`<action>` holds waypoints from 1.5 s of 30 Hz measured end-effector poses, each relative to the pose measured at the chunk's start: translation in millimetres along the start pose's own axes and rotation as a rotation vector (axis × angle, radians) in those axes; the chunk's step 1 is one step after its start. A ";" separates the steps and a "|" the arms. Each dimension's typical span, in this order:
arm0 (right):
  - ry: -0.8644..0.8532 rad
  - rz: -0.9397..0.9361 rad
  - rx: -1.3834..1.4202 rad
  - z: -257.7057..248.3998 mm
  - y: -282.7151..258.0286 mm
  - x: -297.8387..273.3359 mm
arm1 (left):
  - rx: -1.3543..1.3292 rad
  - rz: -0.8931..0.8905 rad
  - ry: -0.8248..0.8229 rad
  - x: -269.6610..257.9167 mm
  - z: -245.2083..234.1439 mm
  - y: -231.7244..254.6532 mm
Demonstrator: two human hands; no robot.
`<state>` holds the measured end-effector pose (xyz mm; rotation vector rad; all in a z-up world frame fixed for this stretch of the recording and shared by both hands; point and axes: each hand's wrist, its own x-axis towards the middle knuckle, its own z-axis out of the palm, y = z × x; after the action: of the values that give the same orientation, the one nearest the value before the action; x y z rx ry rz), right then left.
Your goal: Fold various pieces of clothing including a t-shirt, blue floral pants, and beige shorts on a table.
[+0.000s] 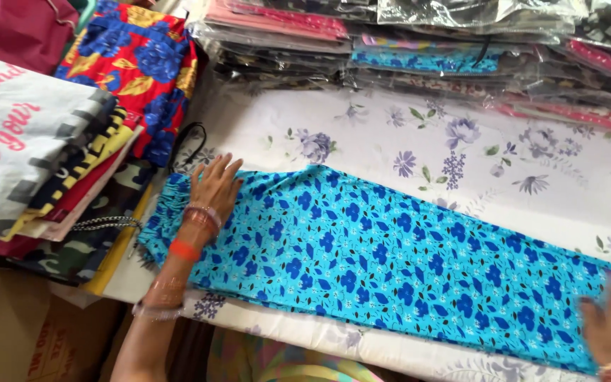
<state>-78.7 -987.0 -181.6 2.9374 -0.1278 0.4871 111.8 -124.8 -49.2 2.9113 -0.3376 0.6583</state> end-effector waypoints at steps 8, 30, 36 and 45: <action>-0.169 -0.125 0.208 -86.1 -132.5 37.5 | 0.082 -0.253 -0.230 21.8 39.7 -40.2; 0.133 -0.762 0.503 -157.8 -512.3 221.0 | -1.460 -0.514 -0.709 36.3 21.2 78.1; 0.193 -0.619 0.662 -152.6 -520.9 218.2 | -1.689 -0.654 -0.603 29.6 39.9 59.7; 0.029 -0.749 0.546 -183.3 -521.5 164.0 | -0.822 -0.585 -0.495 37.0 -45.8 94.2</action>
<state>76.0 -452.1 -32.1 3.1269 1.2359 0.4846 102.5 -214.3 15.9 2.1415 0.1759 -0.2561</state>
